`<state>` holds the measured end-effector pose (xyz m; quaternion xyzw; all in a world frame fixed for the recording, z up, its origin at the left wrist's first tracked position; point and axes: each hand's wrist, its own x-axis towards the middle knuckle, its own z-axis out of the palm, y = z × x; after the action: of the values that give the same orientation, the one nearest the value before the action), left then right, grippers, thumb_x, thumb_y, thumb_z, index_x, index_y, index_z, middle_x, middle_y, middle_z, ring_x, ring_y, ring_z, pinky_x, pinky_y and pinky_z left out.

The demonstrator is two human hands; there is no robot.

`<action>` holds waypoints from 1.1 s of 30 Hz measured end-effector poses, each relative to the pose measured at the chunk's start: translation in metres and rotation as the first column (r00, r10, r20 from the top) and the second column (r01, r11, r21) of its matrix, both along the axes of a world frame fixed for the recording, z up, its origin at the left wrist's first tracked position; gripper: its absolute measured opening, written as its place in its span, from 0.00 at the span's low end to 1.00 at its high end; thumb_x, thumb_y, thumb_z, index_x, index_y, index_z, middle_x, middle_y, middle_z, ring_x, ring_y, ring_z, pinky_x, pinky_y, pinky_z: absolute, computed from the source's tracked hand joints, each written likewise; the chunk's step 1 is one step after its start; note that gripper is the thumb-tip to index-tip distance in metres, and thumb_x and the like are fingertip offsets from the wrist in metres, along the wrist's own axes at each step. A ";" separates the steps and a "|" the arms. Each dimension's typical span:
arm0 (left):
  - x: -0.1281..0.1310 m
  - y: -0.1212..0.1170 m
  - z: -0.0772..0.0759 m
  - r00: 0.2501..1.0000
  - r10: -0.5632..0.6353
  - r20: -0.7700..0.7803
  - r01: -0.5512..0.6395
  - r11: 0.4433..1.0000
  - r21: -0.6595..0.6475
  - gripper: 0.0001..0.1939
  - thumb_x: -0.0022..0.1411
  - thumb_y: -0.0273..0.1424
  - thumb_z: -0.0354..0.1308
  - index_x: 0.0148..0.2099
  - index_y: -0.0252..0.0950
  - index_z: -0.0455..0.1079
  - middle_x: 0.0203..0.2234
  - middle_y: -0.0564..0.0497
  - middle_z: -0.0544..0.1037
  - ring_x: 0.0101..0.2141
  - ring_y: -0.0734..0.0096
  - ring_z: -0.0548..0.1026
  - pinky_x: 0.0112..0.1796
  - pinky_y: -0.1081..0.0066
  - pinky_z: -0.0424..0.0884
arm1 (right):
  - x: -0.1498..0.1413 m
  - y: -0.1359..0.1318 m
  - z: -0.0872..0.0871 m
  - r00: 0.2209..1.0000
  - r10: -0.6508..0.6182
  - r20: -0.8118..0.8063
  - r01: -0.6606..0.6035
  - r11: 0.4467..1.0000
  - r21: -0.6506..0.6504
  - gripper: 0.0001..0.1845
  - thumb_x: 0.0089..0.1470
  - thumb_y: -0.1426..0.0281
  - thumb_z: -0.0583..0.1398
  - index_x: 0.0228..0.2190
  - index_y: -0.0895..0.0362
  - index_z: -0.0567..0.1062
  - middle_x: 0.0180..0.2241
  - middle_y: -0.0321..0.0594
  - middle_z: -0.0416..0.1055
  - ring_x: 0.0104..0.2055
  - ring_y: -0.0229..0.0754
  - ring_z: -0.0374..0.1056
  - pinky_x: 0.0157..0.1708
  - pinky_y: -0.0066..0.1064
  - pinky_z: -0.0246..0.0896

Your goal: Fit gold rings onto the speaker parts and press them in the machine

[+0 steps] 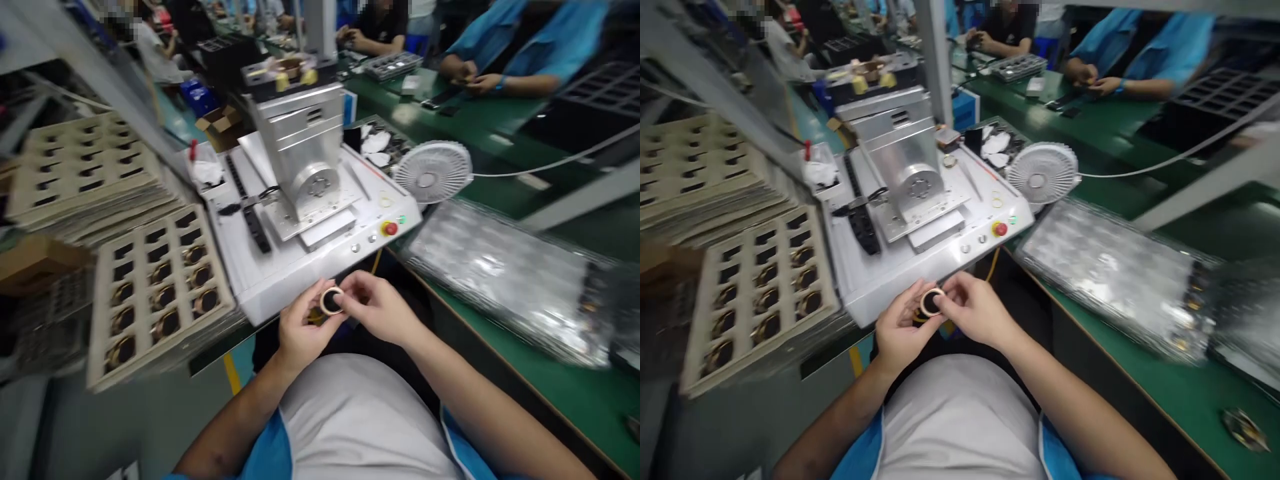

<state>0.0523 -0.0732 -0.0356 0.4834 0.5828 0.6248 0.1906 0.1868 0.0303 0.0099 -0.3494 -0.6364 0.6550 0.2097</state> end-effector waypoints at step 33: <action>-0.014 0.050 -0.107 0.686 -0.676 -0.268 0.514 0.712 -0.478 0.18 0.59 0.46 0.65 0.46 0.42 0.83 0.44 0.46 0.87 0.45 0.50 0.85 0.44 0.60 0.84 | 0.341 -0.049 -0.138 0.014 -0.868 0.497 0.163 0.493 0.855 0.12 0.68 0.70 0.54 0.39 0.55 0.79 0.54 0.52 0.74 0.59 0.53 0.63 0.59 0.40 0.55</action>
<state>0.0385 -0.0234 -0.1429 0.7280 0.5217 0.2853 0.3413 0.5278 -0.0188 -0.1276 -0.7933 -0.5903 -0.0585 0.1370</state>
